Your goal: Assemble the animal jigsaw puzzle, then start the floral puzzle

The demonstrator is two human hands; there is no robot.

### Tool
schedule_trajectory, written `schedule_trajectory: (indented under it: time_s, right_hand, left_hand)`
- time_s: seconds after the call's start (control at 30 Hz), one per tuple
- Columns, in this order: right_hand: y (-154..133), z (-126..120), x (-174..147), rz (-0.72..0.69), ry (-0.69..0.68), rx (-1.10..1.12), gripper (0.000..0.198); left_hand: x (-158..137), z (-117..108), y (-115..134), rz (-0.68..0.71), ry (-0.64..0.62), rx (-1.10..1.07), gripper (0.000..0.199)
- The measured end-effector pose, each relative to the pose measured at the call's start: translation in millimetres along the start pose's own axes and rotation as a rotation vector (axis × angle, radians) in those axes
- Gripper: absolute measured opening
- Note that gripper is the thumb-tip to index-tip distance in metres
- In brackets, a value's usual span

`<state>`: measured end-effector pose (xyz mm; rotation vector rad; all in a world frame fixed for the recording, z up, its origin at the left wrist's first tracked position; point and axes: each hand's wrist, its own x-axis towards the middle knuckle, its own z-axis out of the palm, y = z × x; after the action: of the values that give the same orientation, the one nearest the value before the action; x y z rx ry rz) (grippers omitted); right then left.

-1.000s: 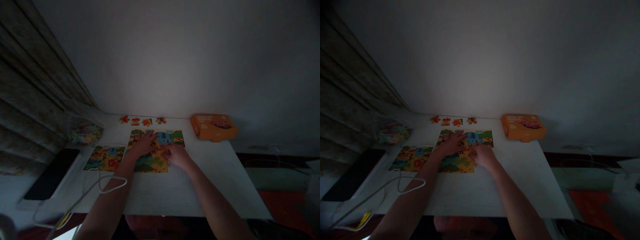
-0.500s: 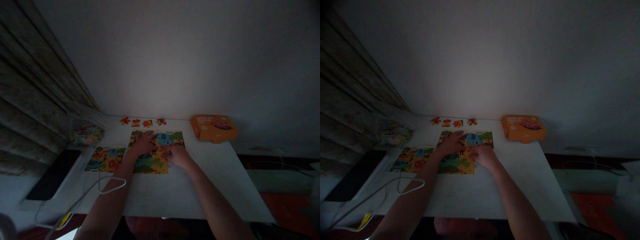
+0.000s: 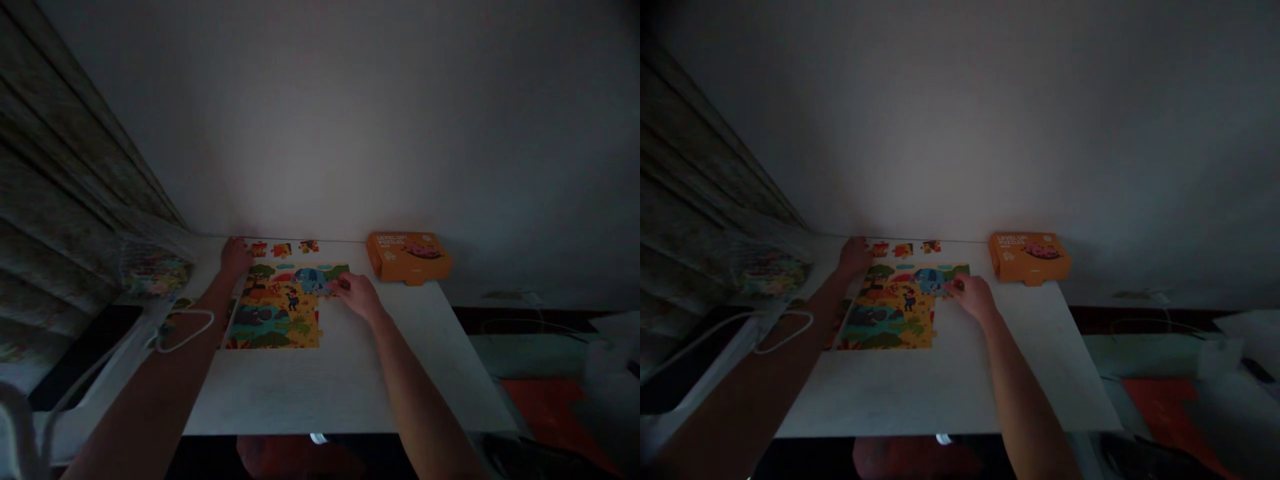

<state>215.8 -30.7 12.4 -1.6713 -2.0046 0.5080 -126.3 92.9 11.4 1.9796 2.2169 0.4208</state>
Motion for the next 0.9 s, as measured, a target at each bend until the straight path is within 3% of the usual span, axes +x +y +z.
schedule_trajectory:
  time_s: [0.13,0.27,0.4,0.5,0.6,0.7,0.8,0.9]
  right_hand:
    - [20.5,-6.3,5.4,0.055,0.136,0.043,0.046]
    - [27.7,-8.0,6.4,0.081,0.195,0.089,0.048]
    - [22.0,-7.3,4.2,0.068,0.165,0.098,0.046]
    - [17.2,-5.8,2.6,0.055,0.138,0.094,0.043]
    - [16.3,-5.1,2.5,0.053,0.135,0.113,0.041]
    - [17.6,-5.4,3.3,0.065,0.150,0.151,0.042]
    - [18.2,-5.0,4.0,0.067,0.173,0.177,0.040]
    - [18.5,-2.8,3.9,0.067,0.178,0.214,0.038]
  left_hand:
    - [6.3,0.7,-22.8,-0.067,0.051,-0.015,0.051]
    - [4.5,-1.7,-28.0,-0.078,0.042,-0.047,0.041]
    - [2.3,-9.8,-17.7,-0.311,0.103,-0.116,0.052]
    - [-2.0,-12.9,-9.3,-0.450,0.263,-0.337,0.065]
    - [-8.3,-12.6,-3.4,-0.445,0.460,-0.594,0.061]
    - [-17.7,-11.0,6.6,-0.434,0.529,-0.715,0.052]
    - [-34.3,-8.4,27.5,-0.346,0.425,-0.886,0.045]
    - [-57.4,-3.3,57.6,-0.191,0.182,-1.177,0.040]
